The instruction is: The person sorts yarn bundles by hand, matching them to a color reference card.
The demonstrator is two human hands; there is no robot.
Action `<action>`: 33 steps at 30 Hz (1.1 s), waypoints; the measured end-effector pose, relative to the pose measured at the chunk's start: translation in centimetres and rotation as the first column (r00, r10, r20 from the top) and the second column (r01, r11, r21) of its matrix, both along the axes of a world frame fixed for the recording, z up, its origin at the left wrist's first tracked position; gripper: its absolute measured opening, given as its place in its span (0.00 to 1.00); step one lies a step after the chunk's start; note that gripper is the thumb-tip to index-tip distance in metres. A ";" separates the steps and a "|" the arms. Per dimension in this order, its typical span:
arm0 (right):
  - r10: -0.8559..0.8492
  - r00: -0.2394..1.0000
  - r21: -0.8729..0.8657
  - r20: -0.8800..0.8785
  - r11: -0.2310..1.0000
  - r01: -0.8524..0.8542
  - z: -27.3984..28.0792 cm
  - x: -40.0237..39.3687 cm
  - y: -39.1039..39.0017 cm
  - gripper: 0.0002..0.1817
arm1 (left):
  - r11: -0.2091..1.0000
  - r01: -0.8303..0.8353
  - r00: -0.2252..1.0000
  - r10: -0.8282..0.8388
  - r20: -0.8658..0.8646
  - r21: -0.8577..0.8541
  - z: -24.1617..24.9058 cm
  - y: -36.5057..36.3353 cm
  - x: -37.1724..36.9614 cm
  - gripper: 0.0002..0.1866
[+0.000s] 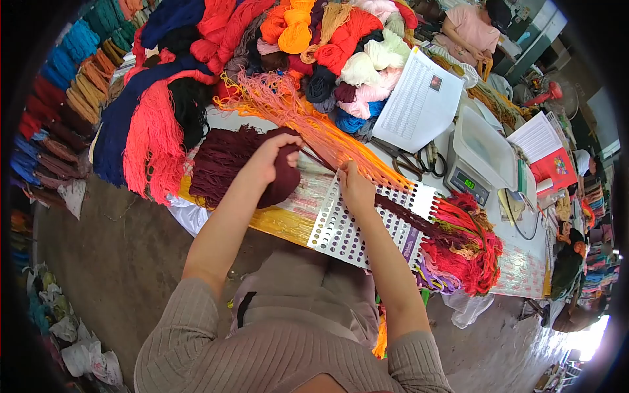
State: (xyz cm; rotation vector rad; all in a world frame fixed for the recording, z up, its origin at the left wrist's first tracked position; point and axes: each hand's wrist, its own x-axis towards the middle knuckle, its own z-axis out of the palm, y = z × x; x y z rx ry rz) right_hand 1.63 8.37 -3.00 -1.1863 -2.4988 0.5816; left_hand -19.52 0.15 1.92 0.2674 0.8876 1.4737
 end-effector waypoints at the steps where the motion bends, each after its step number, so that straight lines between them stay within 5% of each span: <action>1: 0.003 1.000 -0.011 -0.007 1.000 -0.003 -0.2 0.1 0.0 0.12 | 1.000 0.025 1.000 -0.025 0.003 -0.009 0.4 -0.7 -0.5 0.06; 4: 0.010 0.999 -0.025 -0.051 1.000 -0.011 -0.2 0.1 -0.2 0.11 | 0.998 0.059 0.998 -0.059 0.022 -0.008 1.5 -2.2 0.0 0.07; 7: 0.006 0.999 -0.047 -0.033 0.999 -0.008 0.0 0.1 0.0 0.12 | 0.959 0.182 0.964 -0.217 0.151 0.218 0.6 -2.3 0.1 0.13; 11: 0.033 0.996 -0.039 -0.084 0.999 -0.037 0.1 0.5 -0.1 0.14 | 0.970 0.186 0.960 -0.213 0.179 0.156 -0.9 -1.6 1.0 0.21; 13: 0.050 0.996 -0.027 -0.069 0.998 -0.052 -0.1 0.7 -0.1 0.15 | 0.890 0.331 0.863 -0.420 0.282 0.314 -3.3 -0.7 1.0 0.23; 15: 0.045 0.998 -0.025 -0.046 0.999 -0.047 0.0 0.7 -0.1 0.14 | 0.884 0.454 0.890 -0.456 -0.010 0.112 -3.9 0.2 1.7 0.26; 16: 0.028 0.985 -0.008 -0.170 1.000 -0.030 0.2 0.8 -0.1 0.13 | 0.852 0.522 0.837 -0.501 -0.220 0.048 -3.5 0.7 2.6 0.25; 17: 0.012 0.957 0.004 -0.289 1.000 -0.011 0.2 0.8 -0.3 0.13 | 0.880 0.475 0.820 -0.439 -0.367 0.010 -3.3 1.2 4.2 0.15; 19: 0.014 0.944 0.027 -0.330 1.000 -0.006 0.0 0.7 -0.1 0.11 | 0.798 0.521 0.650 -0.600 -0.466 -0.301 -4.4 1.9 5.4 0.14; 21: 0.026 0.915 0.086 -0.402 0.996 0.009 -0.3 0.6 -0.2 0.11 | 0.774 0.530 0.568 -0.628 -0.532 -0.348 -5.5 2.4 6.0 0.20; 23: 0.045 0.961 0.137 -0.271 0.991 -0.008 -0.4 0.5 0.0 0.12 | 0.916 0.310 0.656 -0.401 -0.639 -0.256 -6.6 2.8 6.4 0.25; 24: 0.062 0.979 0.174 -0.193 0.984 -0.028 -0.3 0.4 -0.3 0.13 | 0.870 0.132 0.493 -0.474 -0.730 -0.476 -7.1 3.0 6.3 0.26; 27: 0.028 1.000 0.188 0.001 0.982 -0.028 0.1 0.0 -0.5 0.13 | 0.924 -0.057 0.521 -0.295 -0.801 -0.378 -7.9 2.2 6.2 0.22; 28: 0.021 0.998 0.169 0.059 0.985 -0.031 0.1 -0.2 -0.5 0.13 | 0.996 0.023 0.840 -0.065 -0.538 -0.084 -4.0 0.8 7.2 0.18; 31: 0.064 0.998 0.278 -0.018 0.959 -0.056 -0.3 -0.2 -0.5 0.10 | 1.000 0.018 0.992 -0.017 -0.124 0.012 0.1 -0.7 6.7 0.13; 33: 0.075 0.997 0.281 -0.018 0.957 -0.067 -0.3 -0.1 -0.3 0.10 | 0.985 -0.114 0.993 0.115 -0.005 0.132 3.0 -2.0 5.0 0.10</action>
